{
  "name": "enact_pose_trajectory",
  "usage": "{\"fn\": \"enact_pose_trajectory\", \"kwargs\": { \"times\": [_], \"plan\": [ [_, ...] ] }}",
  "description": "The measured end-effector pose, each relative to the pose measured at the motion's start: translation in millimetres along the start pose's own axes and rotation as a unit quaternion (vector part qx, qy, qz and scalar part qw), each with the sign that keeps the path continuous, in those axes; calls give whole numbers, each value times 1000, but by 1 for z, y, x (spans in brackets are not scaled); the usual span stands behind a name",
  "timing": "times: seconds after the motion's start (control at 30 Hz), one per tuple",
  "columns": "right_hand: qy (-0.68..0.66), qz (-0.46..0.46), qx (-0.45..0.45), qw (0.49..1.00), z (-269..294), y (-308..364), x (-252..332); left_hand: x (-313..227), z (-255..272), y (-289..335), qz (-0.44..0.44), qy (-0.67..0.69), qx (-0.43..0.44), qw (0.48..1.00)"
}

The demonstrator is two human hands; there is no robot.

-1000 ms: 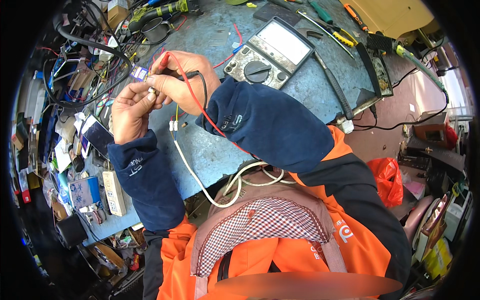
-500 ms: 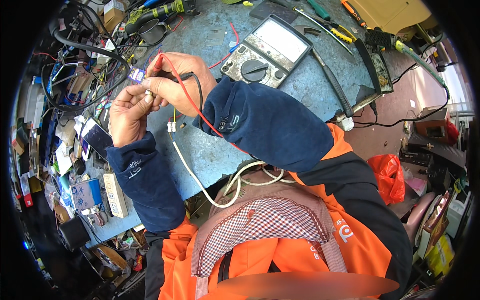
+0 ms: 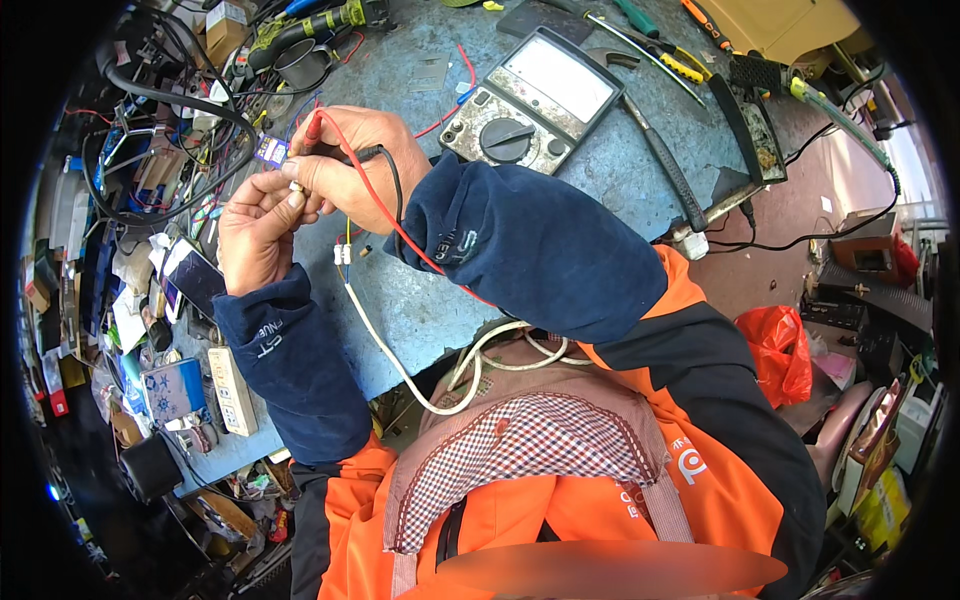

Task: The person uses a multimeter to test a white power adapter and a small white box with wires. They connect the multimeter probes to the adapter and the box, then open the box to inspect the internal wiring and components.

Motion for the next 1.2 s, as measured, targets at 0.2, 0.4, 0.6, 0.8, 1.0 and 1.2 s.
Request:
{"fn": "enact_pose_trajectory", "kwargs": {
  "times": [0.2,0.4,0.6,0.8,1.0,1.2],
  "plan": [
    [5,7,-5,1000,1,0,0,-1,-3,-1,-5,5,0,1000],
    [7,7,-3,1000,1,0,1,-1,-1,-1,-2,3,-5,1000],
    [13,10,0,1000,1,0,1,0,1,-1,-4,6,1,1000],
    [12,1,-3,1000,1,1,5,0,1,-1,-4,11,0,1000],
    [9,-3,-3,1000,1,1,7,-2,-2,0,3,5,-7,1000],
    [9,1,-3,1000,1,1,5,1,1,-1,4,-3,3,1000]
  ]
}}
Point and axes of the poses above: each hand's wrist, its own y-axis away from the middle knuckle, its own z-axis out of the back of the hand, x = y × z, the point moved 6 cm from there along -y, towards the middle knuckle, and after that the axes turned 10 degrees about z, right-handed, at the moved point
